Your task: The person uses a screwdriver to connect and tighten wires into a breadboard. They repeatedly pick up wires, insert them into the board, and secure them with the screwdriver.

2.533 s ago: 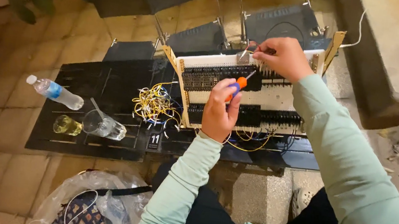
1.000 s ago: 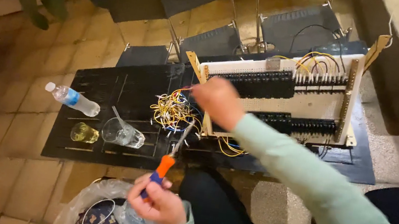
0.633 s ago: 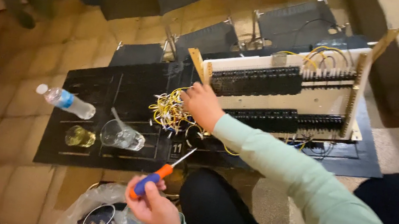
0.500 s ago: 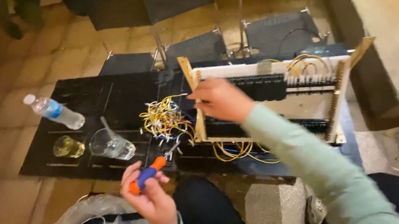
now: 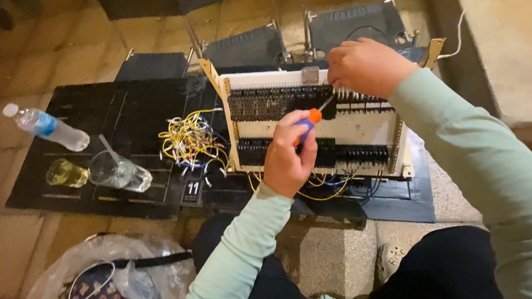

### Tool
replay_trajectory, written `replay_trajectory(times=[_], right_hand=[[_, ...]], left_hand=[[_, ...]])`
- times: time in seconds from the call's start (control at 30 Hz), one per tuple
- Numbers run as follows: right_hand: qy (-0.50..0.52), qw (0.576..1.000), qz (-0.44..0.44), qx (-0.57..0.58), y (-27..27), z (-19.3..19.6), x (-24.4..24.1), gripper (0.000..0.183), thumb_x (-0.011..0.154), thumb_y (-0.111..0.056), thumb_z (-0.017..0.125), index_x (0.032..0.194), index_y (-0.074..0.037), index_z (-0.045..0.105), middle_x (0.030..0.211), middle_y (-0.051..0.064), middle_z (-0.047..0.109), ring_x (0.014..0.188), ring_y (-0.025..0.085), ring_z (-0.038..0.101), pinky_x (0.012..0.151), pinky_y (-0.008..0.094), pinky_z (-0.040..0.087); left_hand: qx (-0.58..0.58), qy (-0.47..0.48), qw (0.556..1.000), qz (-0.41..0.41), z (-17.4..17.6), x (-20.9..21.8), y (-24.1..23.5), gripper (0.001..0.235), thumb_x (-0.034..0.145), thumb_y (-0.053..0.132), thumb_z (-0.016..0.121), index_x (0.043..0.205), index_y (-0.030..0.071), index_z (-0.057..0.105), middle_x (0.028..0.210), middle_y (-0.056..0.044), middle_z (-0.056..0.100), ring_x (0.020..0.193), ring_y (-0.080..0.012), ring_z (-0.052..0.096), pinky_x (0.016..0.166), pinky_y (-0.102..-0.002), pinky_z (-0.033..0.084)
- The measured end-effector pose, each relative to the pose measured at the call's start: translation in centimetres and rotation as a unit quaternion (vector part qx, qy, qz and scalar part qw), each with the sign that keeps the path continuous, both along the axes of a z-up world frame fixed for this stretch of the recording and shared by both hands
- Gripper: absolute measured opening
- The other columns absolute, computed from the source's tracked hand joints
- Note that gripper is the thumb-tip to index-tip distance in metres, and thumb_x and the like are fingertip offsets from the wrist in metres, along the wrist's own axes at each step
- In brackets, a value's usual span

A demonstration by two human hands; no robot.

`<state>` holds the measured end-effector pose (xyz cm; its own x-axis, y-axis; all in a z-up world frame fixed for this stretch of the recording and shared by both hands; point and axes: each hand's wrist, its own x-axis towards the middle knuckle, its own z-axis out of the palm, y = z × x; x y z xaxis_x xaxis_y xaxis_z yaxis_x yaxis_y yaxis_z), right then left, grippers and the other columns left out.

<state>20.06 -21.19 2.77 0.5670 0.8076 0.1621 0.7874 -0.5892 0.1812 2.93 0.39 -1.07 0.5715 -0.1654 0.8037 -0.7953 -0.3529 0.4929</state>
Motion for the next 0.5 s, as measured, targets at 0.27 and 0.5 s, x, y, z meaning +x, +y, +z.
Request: replay_trajectory(times=[0.27, 0.5], right_hand=[[-0.143, 0.982, 0.098, -0.078, -0.5, 0.2, -0.9, 0.021, 0.085, -0.009, 0.078, 0.087, -0.027, 0.068, 0.087, -0.011, 0.065, 0.086, 0.019, 0.058, 0.077, 0.034, 0.046], [-0.211, 0.966, 0.141, -0.043, -1.6, -0.2, -1.2, 0.022, 0.089, -0.014, 0.076, 0.104, -0.028, 0.069, 0.096, -0.015, 0.064, 0.094, 0.019, 0.052, 0.081, 0.033, 0.046]], left_hand=[[0.131, -0.107, 0.983, 0.077, -0.6, -0.6, -0.9, 0.020, 0.108, 0.010, 0.056, 0.124, 0.006, 0.045, 0.135, -0.025, 0.055, 0.115, -0.0445, 0.068, 0.084, -0.045, 0.064], [0.139, -0.124, 0.980, 0.071, -1.3, -0.6, -0.7, 0.024, 0.108, 0.010, 0.059, 0.123, 0.010, 0.041, 0.134, -0.026, 0.057, 0.107, -0.0453, 0.072, 0.081, -0.043, 0.065]])
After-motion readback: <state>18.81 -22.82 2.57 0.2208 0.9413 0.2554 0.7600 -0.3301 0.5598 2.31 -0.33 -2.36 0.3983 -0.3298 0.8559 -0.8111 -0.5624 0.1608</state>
